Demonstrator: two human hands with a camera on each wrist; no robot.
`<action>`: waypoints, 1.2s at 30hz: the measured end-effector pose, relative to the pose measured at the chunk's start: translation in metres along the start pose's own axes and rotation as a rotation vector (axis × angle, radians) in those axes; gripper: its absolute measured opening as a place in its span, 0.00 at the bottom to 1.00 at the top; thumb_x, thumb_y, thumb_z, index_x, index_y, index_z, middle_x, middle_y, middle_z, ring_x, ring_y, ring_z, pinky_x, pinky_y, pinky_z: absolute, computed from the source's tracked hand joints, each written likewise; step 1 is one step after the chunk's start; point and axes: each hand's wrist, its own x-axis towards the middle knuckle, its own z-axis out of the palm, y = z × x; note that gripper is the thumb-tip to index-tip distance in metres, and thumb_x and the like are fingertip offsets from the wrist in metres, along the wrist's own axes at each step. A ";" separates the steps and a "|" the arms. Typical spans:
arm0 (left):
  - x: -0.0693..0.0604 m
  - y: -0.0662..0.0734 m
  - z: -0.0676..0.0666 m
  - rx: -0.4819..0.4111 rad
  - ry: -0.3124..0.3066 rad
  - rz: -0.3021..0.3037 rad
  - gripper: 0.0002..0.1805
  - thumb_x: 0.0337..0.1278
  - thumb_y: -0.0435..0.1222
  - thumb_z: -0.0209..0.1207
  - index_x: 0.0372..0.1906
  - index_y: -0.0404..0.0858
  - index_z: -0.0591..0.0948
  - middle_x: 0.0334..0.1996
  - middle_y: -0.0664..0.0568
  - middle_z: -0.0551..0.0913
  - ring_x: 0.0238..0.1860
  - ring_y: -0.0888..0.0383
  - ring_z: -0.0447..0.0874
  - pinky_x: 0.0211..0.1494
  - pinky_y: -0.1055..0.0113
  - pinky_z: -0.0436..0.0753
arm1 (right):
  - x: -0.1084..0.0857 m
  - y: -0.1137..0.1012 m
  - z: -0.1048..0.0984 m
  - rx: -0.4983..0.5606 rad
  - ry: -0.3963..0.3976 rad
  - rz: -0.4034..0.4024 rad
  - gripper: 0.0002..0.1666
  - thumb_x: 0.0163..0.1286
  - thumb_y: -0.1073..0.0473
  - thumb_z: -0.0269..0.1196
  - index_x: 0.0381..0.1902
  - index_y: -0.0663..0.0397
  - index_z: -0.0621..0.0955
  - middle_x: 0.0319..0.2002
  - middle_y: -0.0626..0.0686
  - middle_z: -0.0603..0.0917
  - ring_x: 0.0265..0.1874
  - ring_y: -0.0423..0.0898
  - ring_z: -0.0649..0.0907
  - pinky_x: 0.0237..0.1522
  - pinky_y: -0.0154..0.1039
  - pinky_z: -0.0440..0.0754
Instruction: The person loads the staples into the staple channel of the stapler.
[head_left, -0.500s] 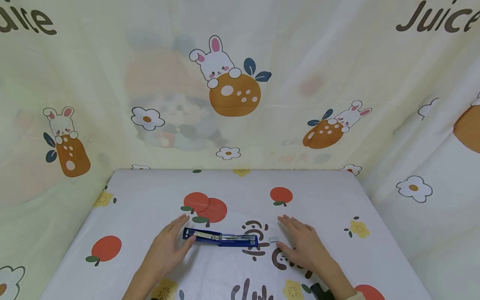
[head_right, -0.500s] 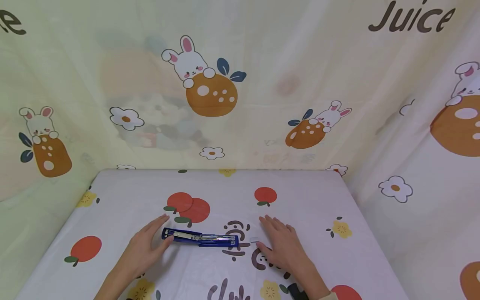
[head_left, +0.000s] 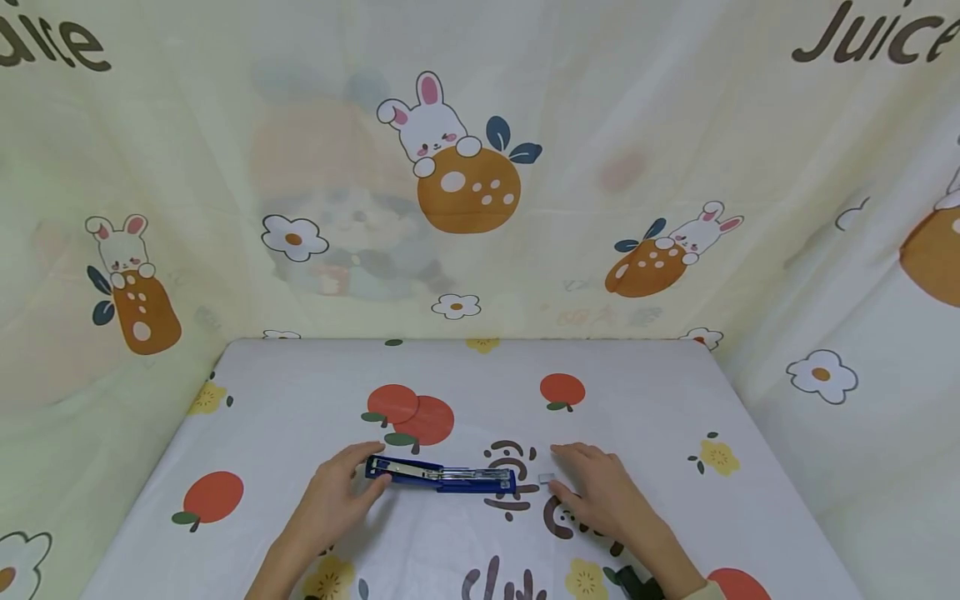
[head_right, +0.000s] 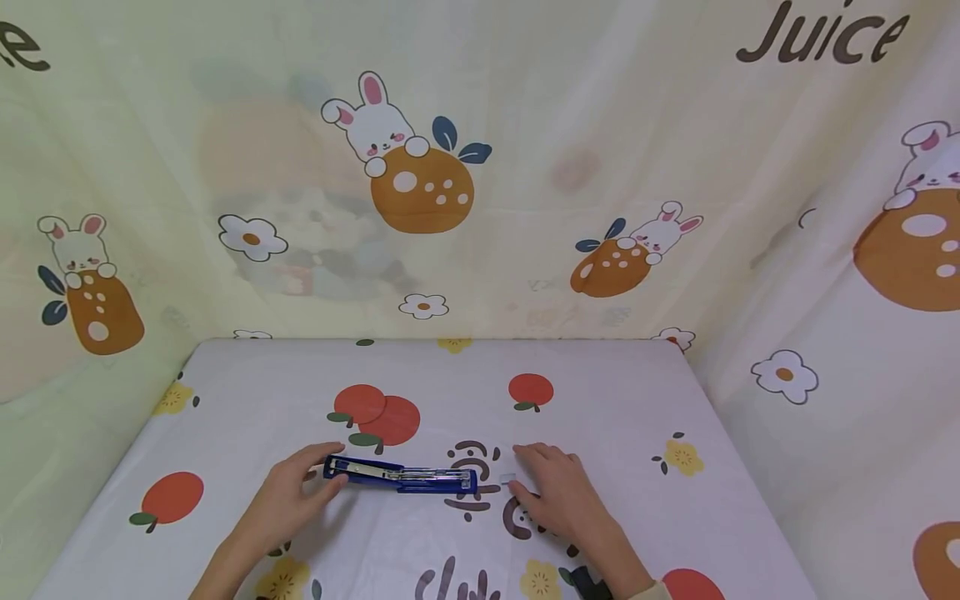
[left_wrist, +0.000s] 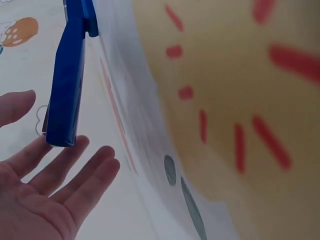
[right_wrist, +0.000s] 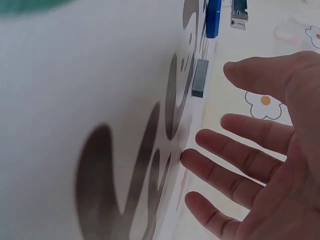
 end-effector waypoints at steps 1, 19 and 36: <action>0.001 0.000 0.000 -0.027 -0.002 -0.006 0.25 0.66 0.39 0.71 0.65 0.39 0.83 0.64 0.46 0.86 0.67 0.44 0.84 0.61 0.51 0.89 | 0.001 0.000 0.000 0.006 -0.009 0.004 0.29 0.67 0.48 0.75 0.63 0.51 0.85 0.59 0.52 0.89 0.62 0.54 0.86 0.59 0.58 0.83; 0.006 -0.010 0.003 -0.280 -0.032 -0.144 0.23 0.62 0.33 0.73 0.62 0.42 0.85 0.60 0.46 0.88 0.51 0.52 0.91 0.51 0.62 0.92 | 0.006 -0.008 -0.001 0.058 -0.046 0.030 0.18 0.65 0.55 0.77 0.51 0.50 0.89 0.46 0.47 0.88 0.51 0.48 0.85 0.53 0.51 0.84; 0.007 -0.010 0.004 -0.327 -0.033 -0.196 0.26 0.61 0.28 0.72 0.64 0.44 0.84 0.61 0.46 0.87 0.44 0.60 0.87 0.45 0.70 0.88 | 0.009 -0.007 0.002 0.041 -0.032 0.007 0.12 0.61 0.60 0.79 0.42 0.49 0.90 0.42 0.45 0.89 0.48 0.47 0.86 0.54 0.51 0.86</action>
